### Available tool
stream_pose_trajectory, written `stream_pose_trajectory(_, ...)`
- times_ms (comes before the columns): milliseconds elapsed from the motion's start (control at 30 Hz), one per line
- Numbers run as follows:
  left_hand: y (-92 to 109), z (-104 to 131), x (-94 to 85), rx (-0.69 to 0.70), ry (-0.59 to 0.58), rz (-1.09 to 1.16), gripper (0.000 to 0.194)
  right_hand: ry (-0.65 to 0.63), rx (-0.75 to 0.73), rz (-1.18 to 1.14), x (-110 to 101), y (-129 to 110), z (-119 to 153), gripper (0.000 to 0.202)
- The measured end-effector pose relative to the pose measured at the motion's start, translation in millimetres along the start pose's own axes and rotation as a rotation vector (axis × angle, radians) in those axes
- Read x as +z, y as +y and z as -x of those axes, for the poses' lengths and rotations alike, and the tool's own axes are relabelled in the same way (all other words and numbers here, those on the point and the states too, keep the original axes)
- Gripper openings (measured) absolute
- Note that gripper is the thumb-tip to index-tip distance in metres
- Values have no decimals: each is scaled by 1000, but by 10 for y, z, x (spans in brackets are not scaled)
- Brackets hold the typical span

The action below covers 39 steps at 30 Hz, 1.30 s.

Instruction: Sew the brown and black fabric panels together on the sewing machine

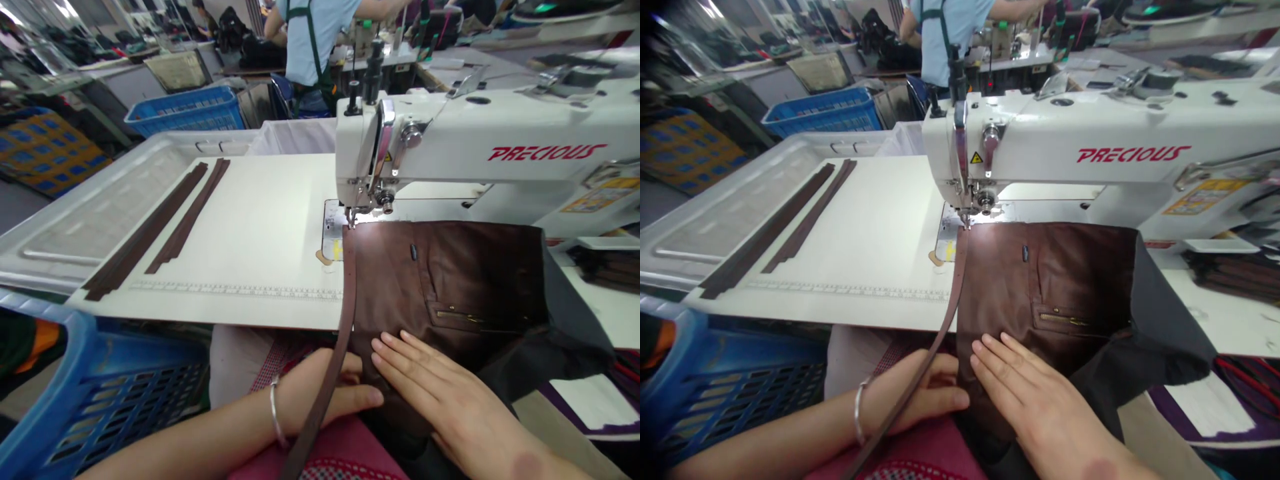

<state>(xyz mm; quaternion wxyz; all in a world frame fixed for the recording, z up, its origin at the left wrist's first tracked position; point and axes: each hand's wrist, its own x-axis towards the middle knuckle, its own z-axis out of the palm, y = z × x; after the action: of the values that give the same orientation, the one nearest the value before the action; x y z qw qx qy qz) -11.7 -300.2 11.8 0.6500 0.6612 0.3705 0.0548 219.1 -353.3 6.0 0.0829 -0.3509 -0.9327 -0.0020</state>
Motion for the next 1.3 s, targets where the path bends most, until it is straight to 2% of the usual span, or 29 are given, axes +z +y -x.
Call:
stream_pose_trajectory(33, 50, 57, -84, 32, 171, -185, 42, 10, 9, -7, -7, -7, -1, 66)
stream_pose_trajectory(100, 126, 105, -253, 184, 536, -555, 43, 35, 27, -25, -17, -19, 0, 71)
stream_pose_trajectory(133, 147, 90, -333, 289, 656, -710, 45, 45, 35, -34, -21, -23, 0, 73)
stream_pose_trajectory(167, 155, 52, -405, 394, 690, -830, 44, 50, 40, -44, -26, -26, -1, 76)
stream_pose_trajectory(200, 153, -3, -469, 481, 644, -909, 38, 51, 48, -51, -31, -28, -3, 78)
stream_pose_trajectory(233, 144, -66, -523, 546, 551, -949, 34, 49, 54, -55, -38, -30, -6, 80)
stream_pose_trajectory(300, 122, -187, -602, 598, 386, -926, 30, 39, 64, -68, -53, -32, -13, 82)
stream_pose_trajectory(333, 117, -233, -629, 595, 348, -881, 28, 37, 71, -80, -61, -33, -17, 81)
stream_pose_trajectory(433, 151, -295, -677, 498, 359, -753, 27, 36, 87, -124, -78, -31, -26, 80)
stream_pose_trajectory(533, 229, -302, -711, 374, 364, -711, 38, 32, 87, -136, -79, -22, -25, 80)
stream_pose_trajectory(600, 273, -314, -728, 348, 351, -709, 42, 36, 87, -138, -77, -17, -22, 80)
stream_pose_trajectory(733, 300, -336, -706, 388, 337, -770, 40, 46, 88, -137, -82, -22, -31, 79)
stream_pose_trajectory(867, 238, -256, -582, 474, 266, -1030, 32, 88, 75, -75, -89, -28, -68, 74)
stream_pose_trajectory(967, 141, -173, -491, 485, 263, -1187, 36, 110, 11, 58, -84, 5, -111, 63)
stream_pose_trajectory(1133, 58, -150, -473, 517, 299, -1191, 36, 126, -184, 267, -76, 117, -162, 42)
stream_pose_trajectory(1300, 94, -202, -545, 539, 325, -1164, 33, 165, -159, 163, -59, 208, -183, 37)
